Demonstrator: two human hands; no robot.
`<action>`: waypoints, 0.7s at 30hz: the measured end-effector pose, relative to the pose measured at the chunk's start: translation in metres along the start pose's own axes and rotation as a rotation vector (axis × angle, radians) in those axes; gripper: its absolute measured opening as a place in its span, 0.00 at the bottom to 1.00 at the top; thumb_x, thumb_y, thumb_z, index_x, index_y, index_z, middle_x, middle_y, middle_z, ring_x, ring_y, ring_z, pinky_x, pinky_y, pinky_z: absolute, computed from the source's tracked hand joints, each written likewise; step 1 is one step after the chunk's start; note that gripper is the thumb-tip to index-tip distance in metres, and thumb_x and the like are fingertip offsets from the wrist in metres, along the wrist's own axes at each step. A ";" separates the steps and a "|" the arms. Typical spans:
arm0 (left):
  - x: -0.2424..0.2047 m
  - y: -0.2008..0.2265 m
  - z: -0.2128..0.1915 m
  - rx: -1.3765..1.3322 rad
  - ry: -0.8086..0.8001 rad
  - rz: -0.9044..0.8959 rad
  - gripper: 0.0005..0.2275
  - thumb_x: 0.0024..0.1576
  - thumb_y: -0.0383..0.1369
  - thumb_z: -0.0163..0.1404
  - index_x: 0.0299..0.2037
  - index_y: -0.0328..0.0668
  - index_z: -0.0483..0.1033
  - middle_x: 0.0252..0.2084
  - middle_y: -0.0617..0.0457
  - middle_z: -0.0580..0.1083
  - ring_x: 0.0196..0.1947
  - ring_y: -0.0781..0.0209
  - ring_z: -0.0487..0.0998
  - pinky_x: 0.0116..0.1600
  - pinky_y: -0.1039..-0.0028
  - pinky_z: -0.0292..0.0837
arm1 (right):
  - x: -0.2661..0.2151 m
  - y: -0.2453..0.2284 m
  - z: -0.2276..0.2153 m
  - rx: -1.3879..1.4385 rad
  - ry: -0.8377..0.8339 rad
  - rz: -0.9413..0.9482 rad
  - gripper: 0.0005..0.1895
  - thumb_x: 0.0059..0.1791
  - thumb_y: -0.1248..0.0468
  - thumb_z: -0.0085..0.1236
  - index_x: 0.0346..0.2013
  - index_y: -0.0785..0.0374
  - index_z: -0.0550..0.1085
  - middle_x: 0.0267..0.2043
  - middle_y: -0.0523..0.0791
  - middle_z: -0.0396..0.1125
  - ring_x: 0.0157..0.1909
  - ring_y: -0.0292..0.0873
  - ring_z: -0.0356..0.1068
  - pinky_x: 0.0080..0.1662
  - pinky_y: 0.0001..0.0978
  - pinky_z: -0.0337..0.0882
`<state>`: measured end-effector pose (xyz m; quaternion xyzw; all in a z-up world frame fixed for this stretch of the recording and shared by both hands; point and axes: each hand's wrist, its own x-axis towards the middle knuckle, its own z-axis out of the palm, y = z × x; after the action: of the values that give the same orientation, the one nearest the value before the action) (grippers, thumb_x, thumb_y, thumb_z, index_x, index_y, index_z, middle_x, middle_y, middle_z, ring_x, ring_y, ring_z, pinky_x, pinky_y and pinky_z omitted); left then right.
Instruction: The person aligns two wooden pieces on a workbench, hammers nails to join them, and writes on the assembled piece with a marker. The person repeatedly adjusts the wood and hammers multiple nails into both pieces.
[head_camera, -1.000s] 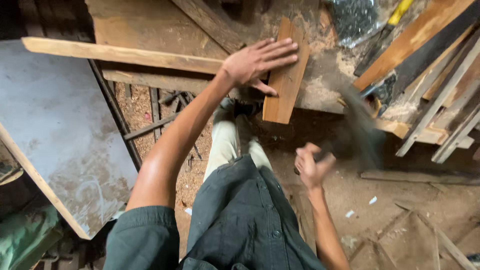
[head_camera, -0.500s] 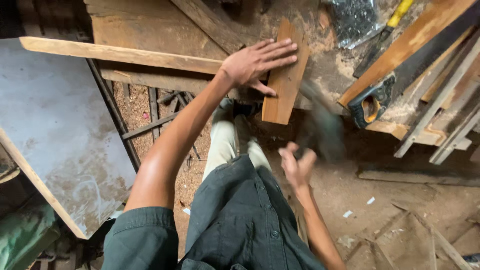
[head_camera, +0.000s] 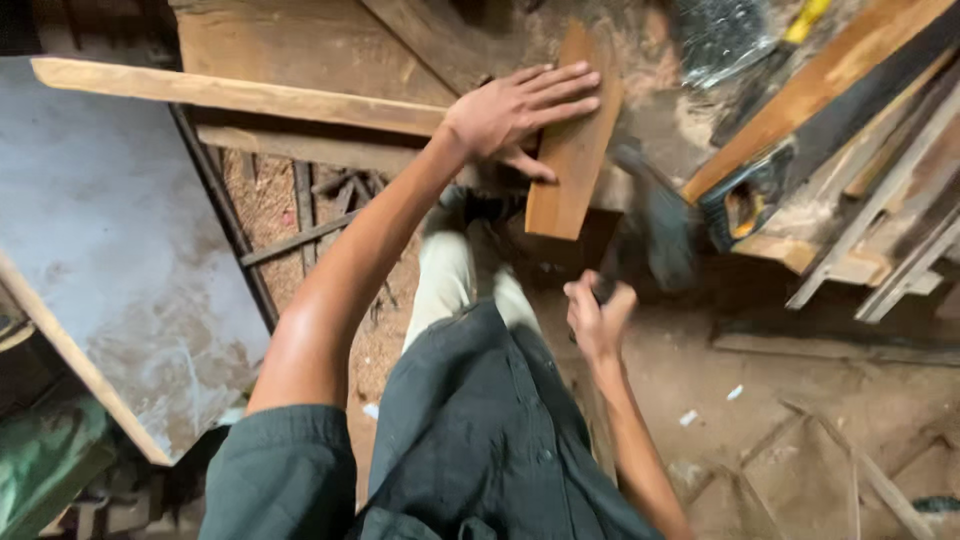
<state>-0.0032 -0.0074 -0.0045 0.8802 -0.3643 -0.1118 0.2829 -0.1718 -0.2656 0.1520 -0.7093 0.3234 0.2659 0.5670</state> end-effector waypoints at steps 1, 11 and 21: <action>0.000 -0.005 -0.005 0.009 -0.006 -0.004 0.54 0.50 0.78 0.38 0.80 0.57 0.34 0.82 0.55 0.38 0.81 0.54 0.37 0.81 0.56 0.37 | 0.004 -0.003 0.002 0.143 -0.013 -0.016 0.13 0.44 0.72 0.56 0.23 0.53 0.64 0.18 0.34 0.55 0.16 0.28 0.52 0.20 0.23 0.50; -0.005 -0.005 -0.009 0.004 -0.020 -0.052 0.52 0.50 0.78 0.39 0.80 0.61 0.37 0.82 0.58 0.40 0.81 0.56 0.40 0.82 0.57 0.39 | 0.040 -0.003 0.028 -0.280 -0.078 0.096 0.12 0.46 0.71 0.52 0.17 0.61 0.68 0.11 0.38 0.57 0.11 0.33 0.53 0.16 0.28 0.52; -0.004 -0.005 -0.011 0.024 -0.007 -0.058 0.53 0.50 0.78 0.40 0.79 0.60 0.36 0.82 0.58 0.40 0.80 0.56 0.39 0.81 0.56 0.40 | 0.020 -0.005 0.007 0.147 -0.196 -0.412 0.17 0.52 0.70 0.49 0.18 0.59 0.62 0.17 0.36 0.54 0.17 0.29 0.52 0.21 0.24 0.51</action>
<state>0.0011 0.0031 0.0015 0.8933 -0.3410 -0.1184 0.2679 -0.1548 -0.2615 0.1384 -0.6880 0.1339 0.1882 0.6880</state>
